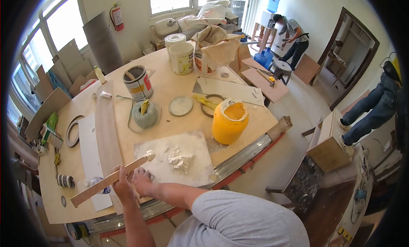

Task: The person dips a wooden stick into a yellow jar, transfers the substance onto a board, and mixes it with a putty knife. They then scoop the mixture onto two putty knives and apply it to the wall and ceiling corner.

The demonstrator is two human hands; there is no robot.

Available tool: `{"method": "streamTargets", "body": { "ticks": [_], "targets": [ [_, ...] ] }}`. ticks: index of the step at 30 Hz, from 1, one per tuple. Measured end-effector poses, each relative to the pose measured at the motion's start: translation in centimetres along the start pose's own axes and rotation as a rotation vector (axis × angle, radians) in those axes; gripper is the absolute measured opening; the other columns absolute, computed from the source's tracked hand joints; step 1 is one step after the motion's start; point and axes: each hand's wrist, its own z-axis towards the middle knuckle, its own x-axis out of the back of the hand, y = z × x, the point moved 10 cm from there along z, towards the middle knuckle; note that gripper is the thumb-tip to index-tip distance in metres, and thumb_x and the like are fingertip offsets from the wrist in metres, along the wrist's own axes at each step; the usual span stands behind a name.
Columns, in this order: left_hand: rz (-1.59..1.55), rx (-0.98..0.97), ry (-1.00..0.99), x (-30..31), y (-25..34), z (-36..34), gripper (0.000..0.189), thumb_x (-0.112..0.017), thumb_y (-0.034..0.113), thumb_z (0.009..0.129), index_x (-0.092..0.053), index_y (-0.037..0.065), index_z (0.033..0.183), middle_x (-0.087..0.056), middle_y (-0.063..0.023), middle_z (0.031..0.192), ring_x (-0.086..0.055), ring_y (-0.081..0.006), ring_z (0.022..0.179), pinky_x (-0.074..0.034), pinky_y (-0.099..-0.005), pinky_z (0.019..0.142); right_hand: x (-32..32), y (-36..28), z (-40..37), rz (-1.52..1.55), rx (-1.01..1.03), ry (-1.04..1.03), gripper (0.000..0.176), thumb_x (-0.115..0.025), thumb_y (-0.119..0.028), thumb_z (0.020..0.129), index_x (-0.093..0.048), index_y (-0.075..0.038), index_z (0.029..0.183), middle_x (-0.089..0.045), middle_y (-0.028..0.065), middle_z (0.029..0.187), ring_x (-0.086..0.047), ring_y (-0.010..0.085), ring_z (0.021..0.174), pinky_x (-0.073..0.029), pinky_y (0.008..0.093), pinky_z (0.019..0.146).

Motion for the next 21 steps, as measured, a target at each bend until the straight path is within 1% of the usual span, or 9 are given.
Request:
{"method": "streamTargets", "body": {
  "ticks": [2,5,8,11,14,17,20,21],
  "targets": [
    [-0.007,-0.001,-0.005,0.2,0.0,0.0,0.022,-0.063,0.013,0.095,-0.059,-0.002,0.11,-0.058,-0.0105,0.103,-0.063,-0.0206,0.094,-0.06,-0.0319,0.078,-0.6,-0.2,1.4,0.061,-0.011,0.053,0.074,-0.072,-0.036,0.081,-0.045,0.004,0.138,-0.039,0.0255,0.142,-0.038,0.0449,0.13,-0.035,0.061,0.104],
    [-0.032,-0.001,-0.021,0.5,-0.1,0.5,0.021,-0.062,0.012,0.095,-0.058,-0.002,0.11,-0.058,-0.01,0.102,-0.063,-0.0203,0.092,-0.06,-0.0319,0.078,-0.8,1.0,3.0,0.02,-0.165,0.038,0.059,-0.059,-0.024,0.089,-0.042,0.005,0.137,-0.043,0.0223,0.134,-0.044,0.0377,0.122,-0.041,0.053,0.096],
    [-0.041,-0.004,-0.02,0.9,-0.4,0.6,0.02,-0.062,0.011,0.096,-0.058,-0.002,0.109,-0.058,-0.0096,0.103,-0.063,-0.0199,0.092,-0.059,-0.0319,0.079,-1.5,0.9,3.5,0.096,-0.241,0.06,0.056,-0.053,-0.022,0.091,-0.041,0.006,0.137,-0.047,0.0193,0.128,-0.047,0.0335,0.115,-0.041,0.0479,0.09],
    [-0.034,-0.011,-0.023,1.2,-0.5,0.8,0.019,-0.062,0.011,0.096,-0.058,-0.002,0.109,-0.058,-0.0094,0.103,-0.063,-0.0195,0.092,-0.059,-0.0319,0.08,-1.1,1.0,3.6,0.089,-0.319,0.181,0.042,-0.053,-0.023,0.092,-0.05,-0.003,0.129,-0.053,0.0183,0.125,-0.051,0.0343,0.115,-0.044,0.0531,0.088],
    [-0.038,-0.018,-0.047,1.6,-0.8,1.0,0.02,-0.062,0.012,0.096,-0.058,-0.002,0.109,-0.058,-0.0093,0.104,-0.062,-0.0193,0.093,-0.059,-0.0321,0.081,-1.1,1.4,3.8,0.006,-0.379,0.183,0.052,-0.049,-0.029,0.093,-0.045,0.004,0.133,-0.047,0.0236,0.133,-0.044,0.0362,0.123,-0.039,0.0526,0.097],
    [-0.051,-0.034,-0.04,2.2,-0.6,0.8,0.02,-0.063,0.012,0.096,-0.058,-0.001,0.109,-0.058,-0.0092,0.104,-0.062,-0.0193,0.095,-0.058,-0.0323,0.082,-1.7,1.1,4.7,-0.085,-0.338,0.12,0.046,-0.048,-0.032,0.093,-0.055,-0.003,0.127,-0.052,0.0225,0.132,-0.046,0.0369,0.124,-0.041,0.0537,0.096],
    [-0.031,-0.047,-0.026,2.3,0.3,0.0,0.02,-0.063,0.013,0.096,-0.058,-0.001,0.109,-0.058,-0.0092,0.105,-0.061,-0.0191,0.097,-0.058,-0.0324,0.082,-0.1,1.4,4.4,0.252,-0.264,0.278,0.033,-0.05,-0.022,0.091,-0.065,0.0,0.11,-0.063,0.0207,0.114,-0.059,0.0359,0.109,-0.052,0.0515,0.081],
    [-0.023,-0.051,-0.02,2.4,0.6,-0.2,0.02,-0.062,0.013,0.096,-0.058,-0.001,0.109,-0.058,-0.0093,0.105,-0.061,-0.0192,0.097,-0.058,-0.0325,0.082,0.2,1.4,4.3,0.299,-0.213,0.267,0.032,-0.05,-0.021,0.09,-0.066,0.0,0.107,-0.065,0.0207,0.109,-0.061,0.0357,0.105,-0.053,0.0503,0.08]
  ]
}}
